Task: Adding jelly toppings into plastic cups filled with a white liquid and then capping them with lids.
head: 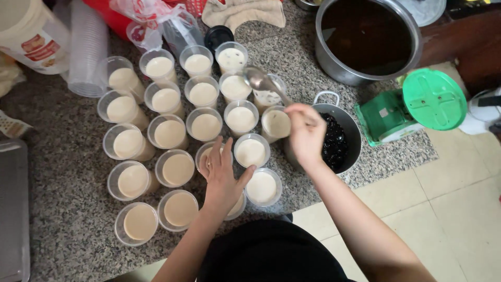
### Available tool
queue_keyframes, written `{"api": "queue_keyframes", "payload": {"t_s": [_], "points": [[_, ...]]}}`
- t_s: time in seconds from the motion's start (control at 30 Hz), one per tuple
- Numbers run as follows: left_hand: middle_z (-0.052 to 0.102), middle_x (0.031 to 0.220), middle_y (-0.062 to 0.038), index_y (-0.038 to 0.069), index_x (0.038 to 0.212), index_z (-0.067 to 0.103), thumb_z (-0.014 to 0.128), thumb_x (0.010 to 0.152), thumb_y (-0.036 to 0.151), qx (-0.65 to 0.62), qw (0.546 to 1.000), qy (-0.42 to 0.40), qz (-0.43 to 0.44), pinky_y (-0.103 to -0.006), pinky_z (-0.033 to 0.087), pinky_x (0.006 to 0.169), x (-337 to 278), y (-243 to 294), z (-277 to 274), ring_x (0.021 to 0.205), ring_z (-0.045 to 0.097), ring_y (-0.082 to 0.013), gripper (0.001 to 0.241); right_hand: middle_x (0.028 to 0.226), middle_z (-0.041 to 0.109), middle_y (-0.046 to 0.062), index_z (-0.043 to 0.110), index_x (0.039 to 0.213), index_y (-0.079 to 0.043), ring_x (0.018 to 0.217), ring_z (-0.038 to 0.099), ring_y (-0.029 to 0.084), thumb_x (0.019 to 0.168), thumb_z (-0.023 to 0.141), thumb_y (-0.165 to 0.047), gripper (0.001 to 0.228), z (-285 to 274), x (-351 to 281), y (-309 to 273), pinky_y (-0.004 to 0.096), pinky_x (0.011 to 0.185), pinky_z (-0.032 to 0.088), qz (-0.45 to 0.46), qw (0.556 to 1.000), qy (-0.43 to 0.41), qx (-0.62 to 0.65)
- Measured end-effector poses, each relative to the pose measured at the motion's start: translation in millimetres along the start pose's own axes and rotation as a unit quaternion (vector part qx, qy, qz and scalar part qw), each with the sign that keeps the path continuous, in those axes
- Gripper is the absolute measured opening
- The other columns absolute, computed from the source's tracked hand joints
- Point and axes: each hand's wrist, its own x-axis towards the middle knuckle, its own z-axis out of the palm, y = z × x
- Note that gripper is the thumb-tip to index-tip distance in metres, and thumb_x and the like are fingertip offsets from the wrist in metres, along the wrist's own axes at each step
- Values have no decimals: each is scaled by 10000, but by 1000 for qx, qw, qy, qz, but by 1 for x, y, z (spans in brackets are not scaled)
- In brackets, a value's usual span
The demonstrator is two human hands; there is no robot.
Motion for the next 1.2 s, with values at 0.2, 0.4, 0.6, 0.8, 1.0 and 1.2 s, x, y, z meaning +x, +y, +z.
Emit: {"api": "queue_keyframes", "payload": {"t_s": [0.2, 0.4, 0.6, 0.8, 1.0, 1.2], "points": [[360, 1629, -189, 107, 1613, 382, 765, 877, 535, 29, 999, 21, 2, -602, 229, 1169, -4, -3, 18, 1459, 414, -352, 934, 647, 631, 110, 722, 1004, -81, 311, 385, 88, 942, 631, -33, 121, -102, -27, -4, 245, 301, 252, 84, 969, 198, 118], [350, 1632, -194, 95, 1596, 391, 751, 888, 531, 33, 999, 8, 8, -630, 229, 1161, -3, 6, 15, 1474, 397, -353, 907, 784, 692, 39, 785, 891, -113, 719, 548, 75, 900, 629, 65, 237, -169, -58, 56, 200, 778, 463, 66, 976, 184, -95], [313, 1633, -182, 122, 1600, 359, 724, 950, 532, 27, 999, -16, 17, -625, 188, 1157, -2, 9, 14, 1480, 379, -324, 850, 763, 749, 112, 713, 866, -126, 322, 316, 52, 911, 603, -27, 154, -160, -66, 76, 220, 326, 194, 235, 963, 128, 9], [298, 1623, -221, 108, 1603, 347, 685, 981, 531, 4, 999, -39, 0, -655, 142, 1160, -3, 23, 0, 1477, 381, -391, 824, 937, 792, 185, 568, 997, -214, 291, 271, 63, 944, 547, -102, 126, -185, -68, 71, 217, 341, 174, 285, 933, 155, 155], [317, 1615, -250, 83, 1591, 366, 733, 956, 485, 17, 1000, -24, 9, -653, 145, 1153, -5, 26, 6, 1457, 397, -437, 837, 968, 792, 204, 556, 1025, -221, 315, 231, 42, 944, 546, -103, 143, -204, -70, 73, 195, 365, 146, 311, 912, 163, 210], [309, 1616, -240, 98, 1599, 356, 730, 967, 495, 2, 1000, -21, 12, -669, 151, 1148, -1, 20, 10, 1449, 398, -431, 834, 1023, 784, 226, 545, 1032, -240, 315, 224, 51, 950, 547, -117, 148, -208, -68, 52, 193, 372, 146, 307, 917, 155, 202]]}}
